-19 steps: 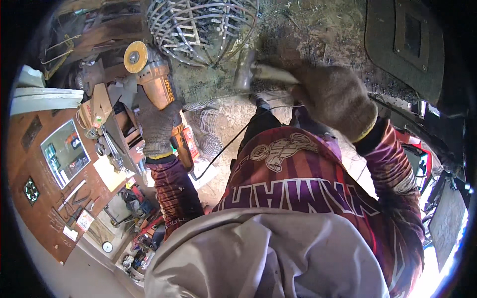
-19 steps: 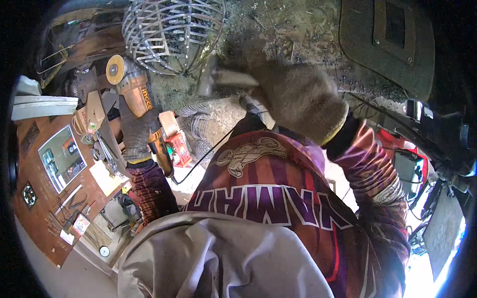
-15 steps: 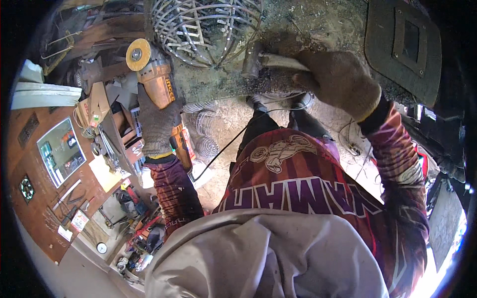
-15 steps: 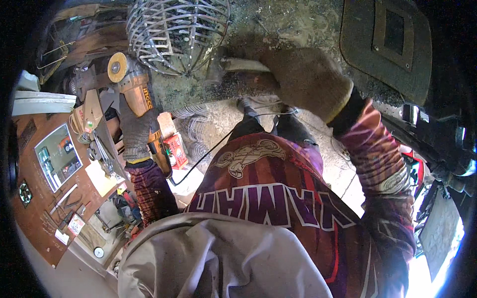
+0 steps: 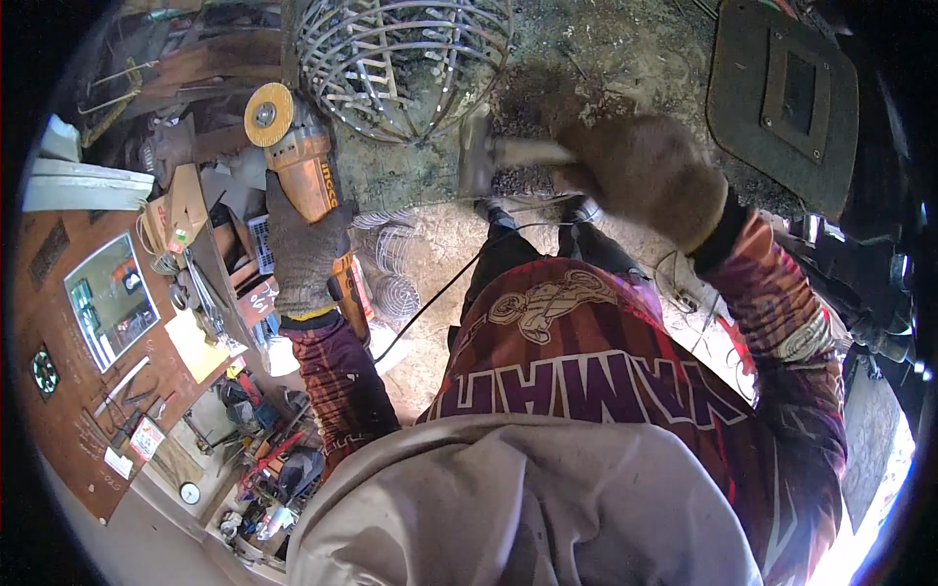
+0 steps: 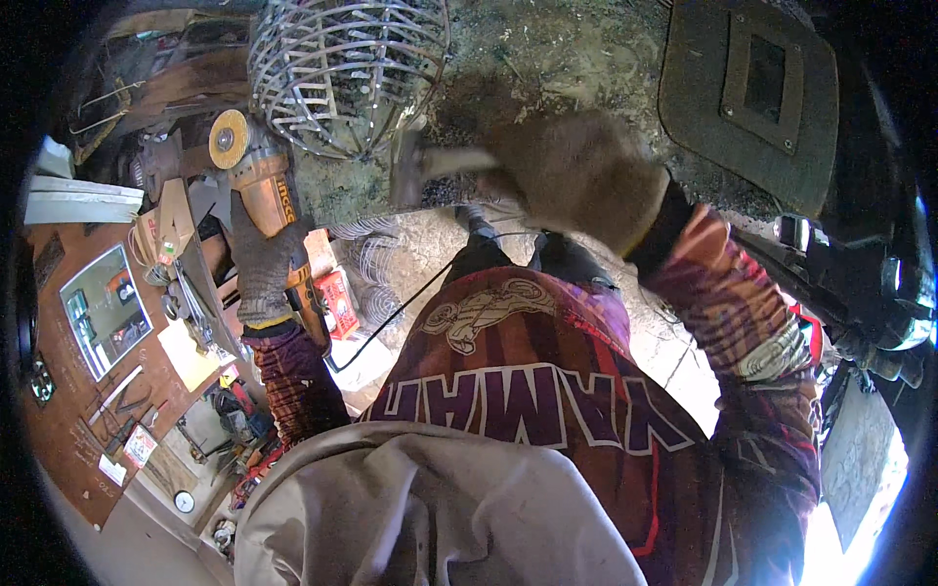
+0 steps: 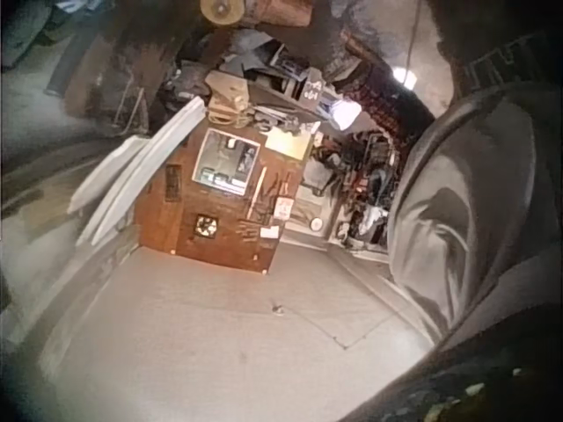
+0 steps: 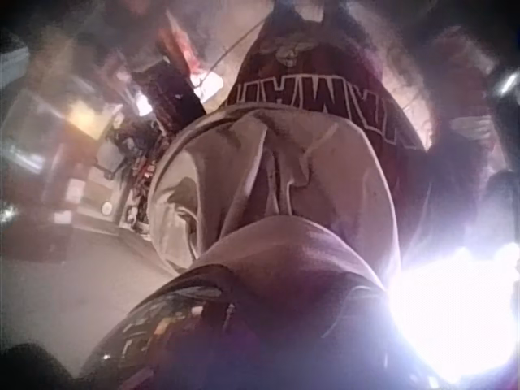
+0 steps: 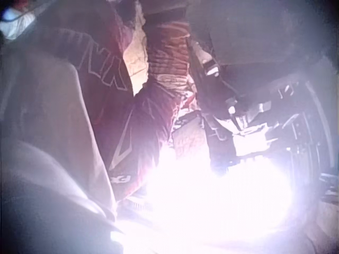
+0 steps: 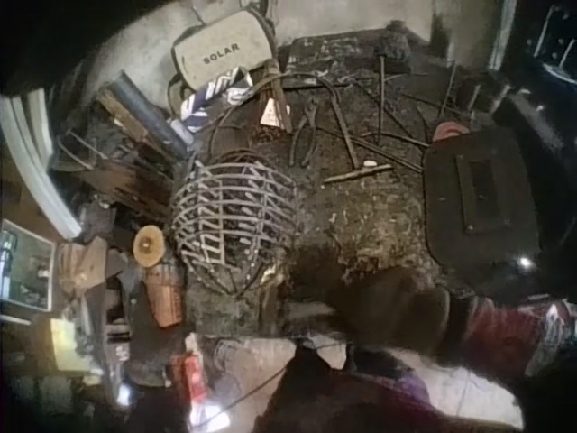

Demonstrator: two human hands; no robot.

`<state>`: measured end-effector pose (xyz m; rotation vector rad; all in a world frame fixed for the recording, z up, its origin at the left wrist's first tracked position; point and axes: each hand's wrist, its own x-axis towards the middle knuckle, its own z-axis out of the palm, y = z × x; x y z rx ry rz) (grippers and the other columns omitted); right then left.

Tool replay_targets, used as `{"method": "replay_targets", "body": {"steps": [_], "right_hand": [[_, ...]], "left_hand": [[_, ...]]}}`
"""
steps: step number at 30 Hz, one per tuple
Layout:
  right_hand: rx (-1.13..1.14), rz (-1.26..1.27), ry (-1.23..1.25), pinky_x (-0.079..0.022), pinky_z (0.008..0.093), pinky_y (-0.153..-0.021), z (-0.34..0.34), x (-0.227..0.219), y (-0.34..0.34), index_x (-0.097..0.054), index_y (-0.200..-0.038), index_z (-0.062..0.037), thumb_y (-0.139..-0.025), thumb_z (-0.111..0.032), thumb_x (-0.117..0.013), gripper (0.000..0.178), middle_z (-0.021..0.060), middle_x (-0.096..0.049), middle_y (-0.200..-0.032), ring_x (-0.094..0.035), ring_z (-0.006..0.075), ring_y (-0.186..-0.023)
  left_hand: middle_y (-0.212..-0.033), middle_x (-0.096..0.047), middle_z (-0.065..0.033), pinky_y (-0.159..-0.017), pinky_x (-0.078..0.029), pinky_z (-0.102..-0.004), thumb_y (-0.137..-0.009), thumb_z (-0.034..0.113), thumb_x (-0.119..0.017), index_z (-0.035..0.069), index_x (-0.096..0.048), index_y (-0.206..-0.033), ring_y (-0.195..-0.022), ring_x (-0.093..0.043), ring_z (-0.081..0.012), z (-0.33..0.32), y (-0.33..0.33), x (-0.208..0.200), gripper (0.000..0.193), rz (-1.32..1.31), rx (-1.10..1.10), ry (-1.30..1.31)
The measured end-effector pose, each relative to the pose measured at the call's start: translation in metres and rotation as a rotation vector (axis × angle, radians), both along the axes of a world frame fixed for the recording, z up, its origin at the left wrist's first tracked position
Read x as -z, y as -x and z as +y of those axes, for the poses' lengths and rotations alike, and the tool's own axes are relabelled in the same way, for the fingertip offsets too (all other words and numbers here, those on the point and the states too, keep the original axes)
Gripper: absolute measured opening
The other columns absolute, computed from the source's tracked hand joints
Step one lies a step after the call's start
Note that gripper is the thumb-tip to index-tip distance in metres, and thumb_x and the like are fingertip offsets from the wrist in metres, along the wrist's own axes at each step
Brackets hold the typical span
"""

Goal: The person welds metal rods onto a circular metal frame using a welding tool and then uses an angle grinder to smooth the joints.

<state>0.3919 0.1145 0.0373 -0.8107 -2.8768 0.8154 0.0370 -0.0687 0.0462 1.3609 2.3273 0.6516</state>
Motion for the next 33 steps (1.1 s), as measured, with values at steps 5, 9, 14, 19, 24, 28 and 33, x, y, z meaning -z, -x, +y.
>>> {"method": "replay_targets", "body": {"steps": [5, 9, 14, 19, 24, 28, 33], "right_hand": [[0.134, 0.324, -0.057, -0.058, 0.0466, -0.071, 0.009, 0.014, 0.003, -0.064, -0.128, -0.0144, -0.099, -0.036, -0.062, 0.036, 0.0176, -0.071, -0.089, -0.072, 0.0351, -0.083], [0.085, 0.064, 0.151, -0.058, 0.0471, -0.074, -0.011, 0.001, -0.001, -0.067, -0.122, -0.0124, -0.099, -0.035, -0.063, 0.033, 0.0177, -0.072, -0.09, -0.072, 0.0363, -0.084], [0.123, 0.239, -0.132, -0.058, 0.0461, -0.075, 0.009, 0.021, 0.001, -0.068, -0.12, -0.0124, -0.098, -0.033, -0.064, 0.031, 0.016, -0.072, -0.089, -0.073, 0.0345, -0.084], [0.142, 0.184, -0.054, -0.059, 0.0461, -0.075, -0.003, 0.012, -0.004, -0.066, -0.123, -0.0127, -0.097, -0.035, -0.065, 0.034, 0.0163, -0.072, -0.092, -0.073, 0.0346, -0.085], [0.063, 0.055, 0.088, -0.059, 0.0456, -0.074, -0.019, -0.001, -0.018, -0.068, -0.121, -0.0135, -0.101, -0.037, -0.06, 0.032, 0.0165, -0.071, -0.089, -0.073, 0.0332, -0.081], [0.383, -0.024, 0.237, -0.059, 0.0461, -0.075, -0.012, -0.007, -0.035, -0.064, -0.126, -0.012, -0.102, -0.037, -0.059, 0.034, 0.0183, -0.072, -0.093, -0.073, 0.0356, -0.086], [0.644, 0.092, -0.029, -0.057, 0.0513, -0.076, 0.002, 0.025, -0.061, -0.06, -0.127, -0.0093, -0.101, -0.03, -0.058, 0.033, 0.024, -0.07, -0.101, -0.071, 0.0423, -0.095]], "left_hand": [[-0.132, -0.059, -0.0156, -0.102, -0.051, -0.0411, -0.067, 0.007, -0.086, 0.005, -0.037, -0.149, -0.12, -0.063, -0.0314, 0.004, -0.001, -0.002, 0.095, 0.014, -0.055, 0.047], [-0.13, -0.059, -0.0154, -0.1, -0.052, -0.0408, -0.068, 0.012, -0.086, 0.005, -0.039, -0.146, -0.118, -0.063, -0.0309, 0.0, -0.001, -0.001, 0.091, 0.065, -0.091, 0.106], [-0.125, -0.059, -0.0148, -0.097, -0.054, -0.0408, -0.069, 0.015, -0.086, 0.004, -0.04, -0.142, -0.113, -0.064, -0.0286, 0.002, -0.006, -0.007, 0.087, 0.066, -0.07, 0.092], [-0.122, -0.059, -0.0143, -0.094, -0.054, -0.0412, -0.07, 0.014, -0.085, 0.004, -0.04, -0.141, -0.11, -0.064, -0.0279, 0.007, -0.008, -0.007, 0.085, 0.13, -0.058, 0.099], [-0.125, -0.058, -0.0141, -0.096, -0.054, -0.0404, -0.067, 0.009, -0.085, 0.004, -0.039, -0.144, -0.113, -0.064, -0.028, -0.002, 0.005, 0.003, 0.09, -0.032, -0.033, 0.025], [-0.127, -0.057, -0.0131, -0.097, -0.054, -0.0399, -0.067, 0.007, -0.085, 0.004, -0.038, -0.145, -0.114, -0.063, -0.0273, 0.009, -0.013, -0.009, 0.091, 0.049, -0.051, 0.087], [-0.127, -0.058, -0.0129, -0.095, -0.054, -0.0405, -0.066, 0.008, -0.086, 0.004, -0.041, -0.142, -0.113, -0.063, -0.027, 0.002, -0.006, -0.004, 0.089, 0.091, -0.058, 0.082]]}}
